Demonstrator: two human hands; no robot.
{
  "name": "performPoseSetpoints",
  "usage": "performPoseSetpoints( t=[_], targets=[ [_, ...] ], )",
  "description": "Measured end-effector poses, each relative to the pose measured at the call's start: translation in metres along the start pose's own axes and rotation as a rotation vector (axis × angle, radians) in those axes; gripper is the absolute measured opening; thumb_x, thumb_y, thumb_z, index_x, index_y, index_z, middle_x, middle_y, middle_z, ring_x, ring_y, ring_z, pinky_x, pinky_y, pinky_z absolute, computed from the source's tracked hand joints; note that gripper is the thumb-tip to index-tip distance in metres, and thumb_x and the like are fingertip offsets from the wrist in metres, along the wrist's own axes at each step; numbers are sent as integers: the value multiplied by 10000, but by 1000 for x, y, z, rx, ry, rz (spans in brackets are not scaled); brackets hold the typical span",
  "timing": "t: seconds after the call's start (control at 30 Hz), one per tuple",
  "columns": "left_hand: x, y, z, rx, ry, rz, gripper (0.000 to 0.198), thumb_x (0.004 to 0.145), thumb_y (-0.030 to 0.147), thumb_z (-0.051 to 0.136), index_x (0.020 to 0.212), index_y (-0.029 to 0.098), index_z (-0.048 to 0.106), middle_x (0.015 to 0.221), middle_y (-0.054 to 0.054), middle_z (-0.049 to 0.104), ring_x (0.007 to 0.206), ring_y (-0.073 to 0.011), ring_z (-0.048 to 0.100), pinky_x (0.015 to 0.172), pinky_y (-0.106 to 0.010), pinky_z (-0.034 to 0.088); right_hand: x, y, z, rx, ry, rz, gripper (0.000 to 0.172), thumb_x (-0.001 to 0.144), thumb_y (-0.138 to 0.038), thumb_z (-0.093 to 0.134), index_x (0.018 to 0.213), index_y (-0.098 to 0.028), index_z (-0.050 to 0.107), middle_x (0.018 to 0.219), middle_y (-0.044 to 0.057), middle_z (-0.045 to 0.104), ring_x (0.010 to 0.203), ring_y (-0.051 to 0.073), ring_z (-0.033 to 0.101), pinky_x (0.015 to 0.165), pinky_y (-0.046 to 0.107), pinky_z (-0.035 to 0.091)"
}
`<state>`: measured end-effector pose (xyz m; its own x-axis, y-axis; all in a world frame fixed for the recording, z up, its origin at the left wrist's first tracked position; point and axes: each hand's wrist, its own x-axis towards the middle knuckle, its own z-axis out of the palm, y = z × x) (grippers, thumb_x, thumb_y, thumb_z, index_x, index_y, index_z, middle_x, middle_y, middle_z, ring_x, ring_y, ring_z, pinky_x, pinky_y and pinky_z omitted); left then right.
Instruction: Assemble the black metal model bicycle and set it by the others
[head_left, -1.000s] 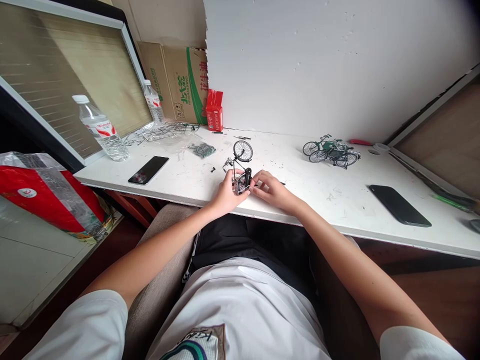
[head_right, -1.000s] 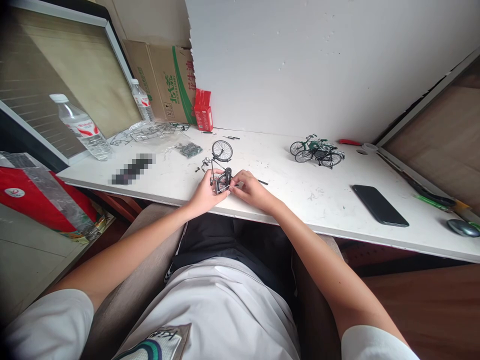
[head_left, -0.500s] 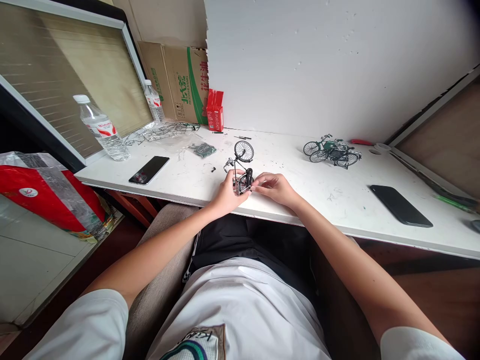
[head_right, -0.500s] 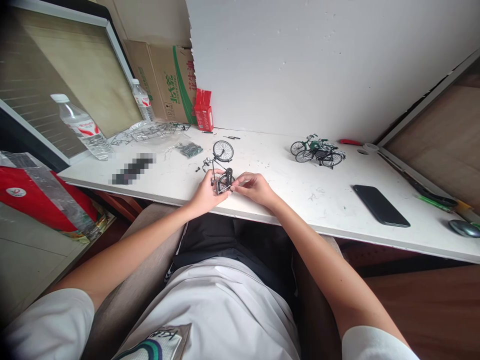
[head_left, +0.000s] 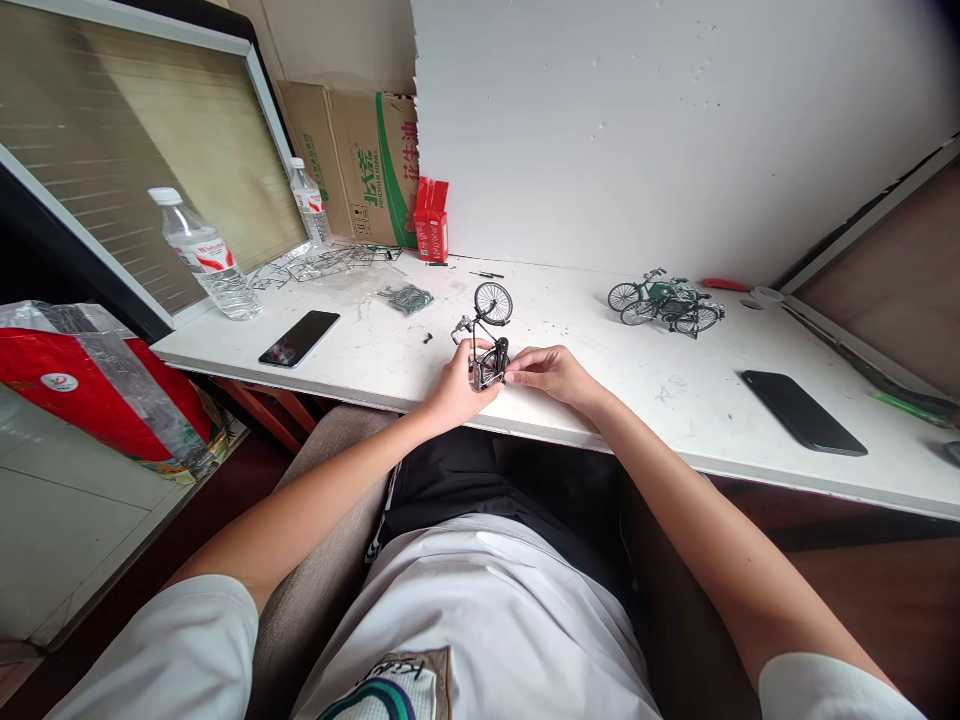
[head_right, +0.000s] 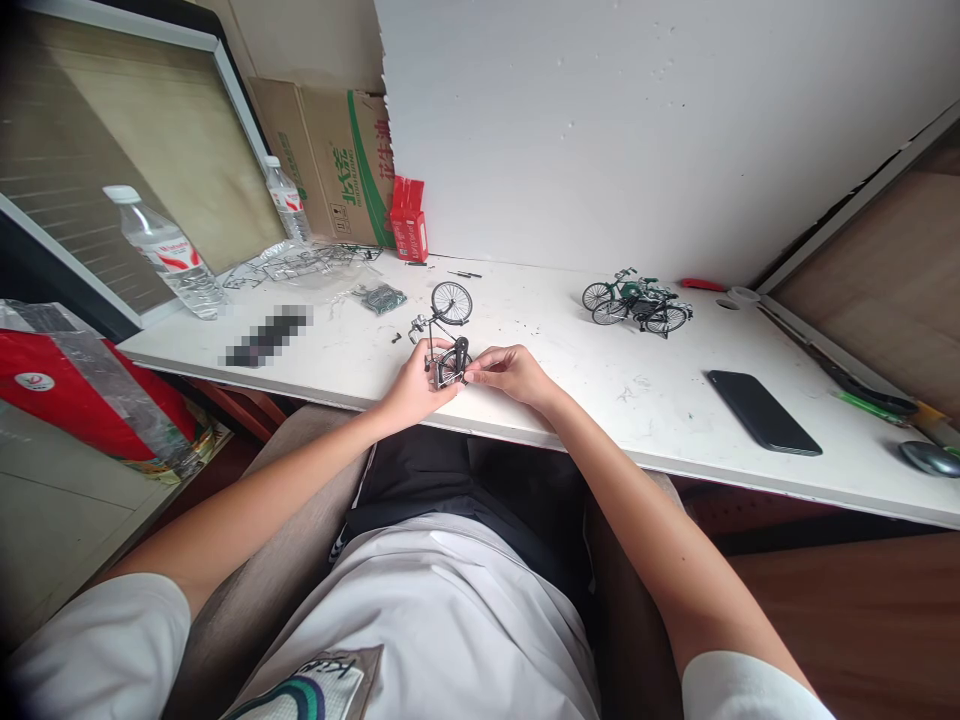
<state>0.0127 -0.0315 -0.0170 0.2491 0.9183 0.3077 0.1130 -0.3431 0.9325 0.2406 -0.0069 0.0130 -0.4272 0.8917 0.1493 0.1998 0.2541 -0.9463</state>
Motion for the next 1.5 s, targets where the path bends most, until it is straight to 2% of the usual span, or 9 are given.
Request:
performPoseSetpoints(
  t=[0.23,0.67,1.0,1.13,1.3,1.5],
  targets=[
    [1,0,-1,-6,-16,-26,659,812,227,861,1358,244,492,1168,-102,753,1004,-221,758,835,-323,609,1,2,0,5,5,22,488,685,-647,948,900,-215,874,1019,93,824,950,266,729,937,442,579],
    [1,1,-1,7,-14,-20,633,822,243,855,1338,246,489,1176,-103,745,982,-218,758,796,-309,598,-1,-2,1,18,-7,43,449,701,-600,955,908,-210,877,1000,84,819,926,249,722,913,417,578],
    [6,-1,-1,-92,-13,-71,712,723,210,917,1301,242,502,1137,-73,717,952,-200,733,859,-337,588,-3,-1,5,-17,38,-12,491,707,-667,925,884,-214,862,979,89,804,910,259,728,895,434,586],
    [12,-3,0,-103,39,-108,727,694,200,938,1280,227,508,1131,-70,697,963,-200,719,892,-350,579,0,6,9,-104,94,-77,488,785,-689,863,897,-215,839,1011,97,795,900,256,725,859,426,586],
    [26,-6,2,-166,141,-255,747,658,209,981,1262,209,541,1073,-67,693,1014,-221,696,934,-380,583,5,10,15,-268,224,-193,442,913,-663,755,924,-224,802,1039,104,780,924,252,721,774,389,569],
    [31,-10,2,-221,151,-277,745,652,207,991,1258,221,558,1092,-66,704,1046,-222,695,950,-388,590,9,11,13,-288,227,-200,378,928,-600,763,924,-226,818,1024,99,793,927,253,729,751,371,549]
  ],
)
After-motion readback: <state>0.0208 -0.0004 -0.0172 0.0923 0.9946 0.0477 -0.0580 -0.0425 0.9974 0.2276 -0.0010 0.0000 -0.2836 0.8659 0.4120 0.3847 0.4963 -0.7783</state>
